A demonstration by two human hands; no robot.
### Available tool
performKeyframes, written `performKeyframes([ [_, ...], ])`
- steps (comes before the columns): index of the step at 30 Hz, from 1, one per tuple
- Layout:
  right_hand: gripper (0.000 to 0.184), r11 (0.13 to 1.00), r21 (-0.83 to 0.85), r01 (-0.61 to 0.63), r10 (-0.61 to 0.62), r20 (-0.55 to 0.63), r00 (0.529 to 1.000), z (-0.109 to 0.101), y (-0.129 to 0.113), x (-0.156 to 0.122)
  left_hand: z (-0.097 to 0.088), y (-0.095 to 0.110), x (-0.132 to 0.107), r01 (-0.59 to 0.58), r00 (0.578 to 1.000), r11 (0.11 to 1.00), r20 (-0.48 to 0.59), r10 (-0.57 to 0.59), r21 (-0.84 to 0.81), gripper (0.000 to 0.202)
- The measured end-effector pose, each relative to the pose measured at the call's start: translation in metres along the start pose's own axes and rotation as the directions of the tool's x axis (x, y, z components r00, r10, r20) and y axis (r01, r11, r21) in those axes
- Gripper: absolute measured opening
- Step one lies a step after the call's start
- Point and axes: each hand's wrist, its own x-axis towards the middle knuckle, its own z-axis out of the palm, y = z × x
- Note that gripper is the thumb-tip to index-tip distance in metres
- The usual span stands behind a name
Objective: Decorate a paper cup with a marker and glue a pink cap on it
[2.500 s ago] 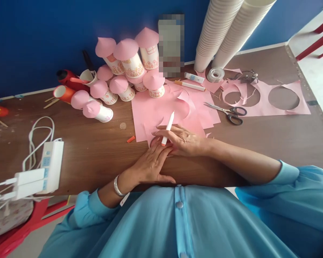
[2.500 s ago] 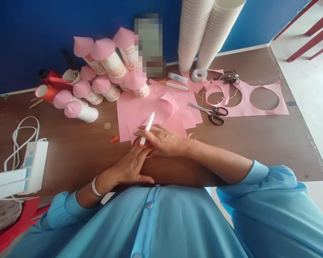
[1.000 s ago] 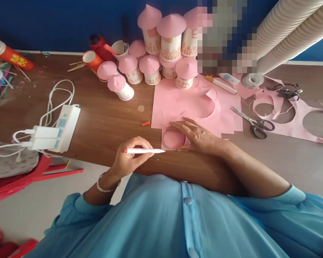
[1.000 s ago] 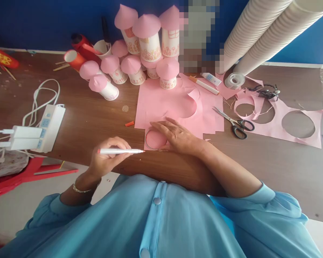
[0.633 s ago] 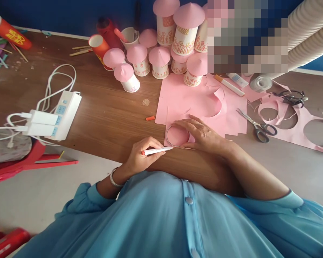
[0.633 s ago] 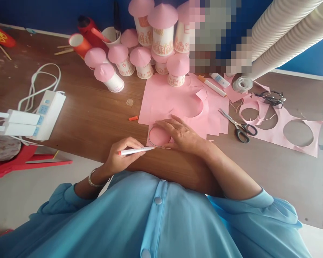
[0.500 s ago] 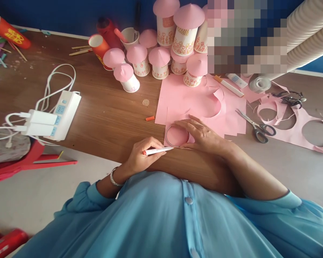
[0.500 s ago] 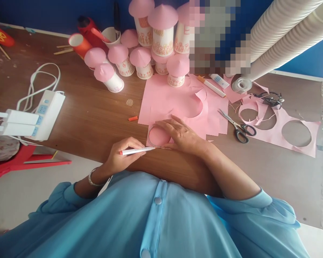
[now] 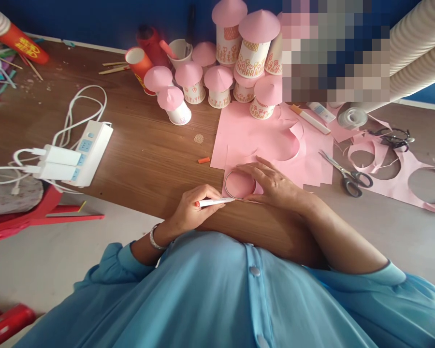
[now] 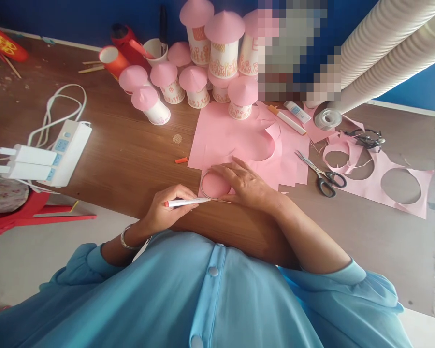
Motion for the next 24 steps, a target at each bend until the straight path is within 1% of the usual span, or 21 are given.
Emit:
performKeyframes([
  [6, 0.083, 1.000, 0.006, -0.007, 0.007, 0.016, 1.000, 0.000, 0.000, -0.001, -0.005, -0.003, 0.000, 0.036, 0.999, 0.999, -0.002, -0.036, 0.009, 0.010],
  [10, 0.081, 1.000, -0.002, -0.025, 0.025, 0.041, 0.999, -0.001, 0.000, -0.001, -0.009, -0.006, 0.000, 0.076, 0.997, 0.997, -0.001, -0.076, 0.005, 0.011],
  [19, 0.079, 1.000, -0.001, -0.008, 0.009, 0.027, 1.000, -0.005, -0.004, 0.001, -0.011, -0.010, 0.000, 0.133, 0.991, 0.991, -0.015, -0.133, -0.011, 0.013],
  [24, 0.077, 1.000, 0.005, -0.014, 0.014, 0.027, 1.000, -0.004, -0.004, 0.001, -0.016, -0.012, 0.001, 0.157, 0.987, 0.988, -0.033, -0.158, -0.009, 0.015],
])
